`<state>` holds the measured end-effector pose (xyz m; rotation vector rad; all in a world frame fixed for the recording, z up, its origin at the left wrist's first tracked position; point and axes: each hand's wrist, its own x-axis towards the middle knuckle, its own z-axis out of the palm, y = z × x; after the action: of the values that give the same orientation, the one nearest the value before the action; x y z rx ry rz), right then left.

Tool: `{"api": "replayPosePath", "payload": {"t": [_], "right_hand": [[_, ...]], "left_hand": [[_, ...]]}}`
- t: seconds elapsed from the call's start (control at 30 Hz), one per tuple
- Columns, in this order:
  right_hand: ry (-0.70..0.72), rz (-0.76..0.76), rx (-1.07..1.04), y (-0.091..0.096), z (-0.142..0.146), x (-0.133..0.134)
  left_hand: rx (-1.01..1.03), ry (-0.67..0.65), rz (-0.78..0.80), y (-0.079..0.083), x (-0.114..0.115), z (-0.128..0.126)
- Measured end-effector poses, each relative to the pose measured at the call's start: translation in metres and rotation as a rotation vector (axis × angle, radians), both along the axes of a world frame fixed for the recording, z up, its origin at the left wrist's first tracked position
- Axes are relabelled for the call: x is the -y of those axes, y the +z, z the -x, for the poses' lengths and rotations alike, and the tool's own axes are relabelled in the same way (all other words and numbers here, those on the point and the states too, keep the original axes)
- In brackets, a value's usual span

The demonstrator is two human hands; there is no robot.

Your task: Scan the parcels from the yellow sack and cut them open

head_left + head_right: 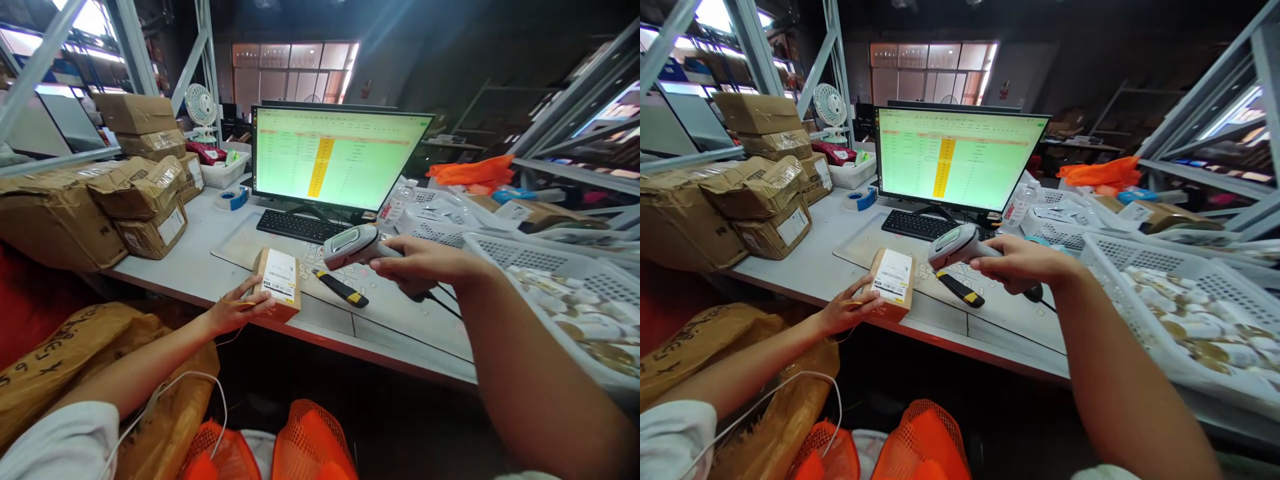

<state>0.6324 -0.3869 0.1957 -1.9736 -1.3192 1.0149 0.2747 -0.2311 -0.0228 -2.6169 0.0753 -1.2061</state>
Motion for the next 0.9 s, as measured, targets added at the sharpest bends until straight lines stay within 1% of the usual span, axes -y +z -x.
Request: {"api": "replayPosePath", "payload": {"t": [0.07,0.1,0.17,0.23,0.33,0.43,0.53,0.6,0.67,0.73,0.8,0.87,0.9], "right_hand": [[0.229,0.181,-0.047,0.025,0.024,0.0],[0.32,0.24,-0.051,0.032,0.033,-0.003],[0.386,0.257,-0.024,0.038,0.047,-0.01],[0.403,0.258,-0.001,0.035,0.052,-0.017],[0.397,0.253,0.019,0.027,0.049,-0.022],[0.372,0.222,0.044,0.02,0.039,-0.022],[0.304,0.157,0.092,0.008,0.023,-0.017],[0.219,0.111,0.175,-0.007,0.006,-0.014],[0.113,0.067,0.303,-0.031,-0.015,-0.011],[-0.018,0.023,0.501,-0.061,-0.037,-0.01],[-0.15,0.014,0.72,-0.094,-0.057,-0.008],[-0.253,0.043,0.866,-0.124,-0.073,-0.005],[-0.282,0.063,0.895,-0.136,-0.078,-0.003]], "left_hand": [[-0.003,-0.007,-0.008,0.002,-0.001,0.0],[-0.005,-0.007,-0.009,0.002,-0.002,0.0],[-0.018,-0.005,-0.004,0.003,-0.002,0.0],[-0.019,-0.012,0.009,0.003,-0.002,0.001],[-0.013,-0.024,0.03,0.001,-0.002,0.002],[-0.01,-0.011,0.056,-0.004,-0.006,0.003],[0.031,0.021,0.157,-0.007,-0.013,0.006],[0.088,0.074,0.277,-0.007,-0.02,0.008],[0.185,0.159,0.414,-0.006,-0.028,0.008],[0.321,0.273,0.562,-0.005,-0.038,0.007],[0.427,0.385,0.731,-0.004,-0.05,0.005],[0.436,0.44,0.878,-0.006,-0.062,0.005],[0.409,0.439,0.923,-0.008,-0.068,0.006]]}}
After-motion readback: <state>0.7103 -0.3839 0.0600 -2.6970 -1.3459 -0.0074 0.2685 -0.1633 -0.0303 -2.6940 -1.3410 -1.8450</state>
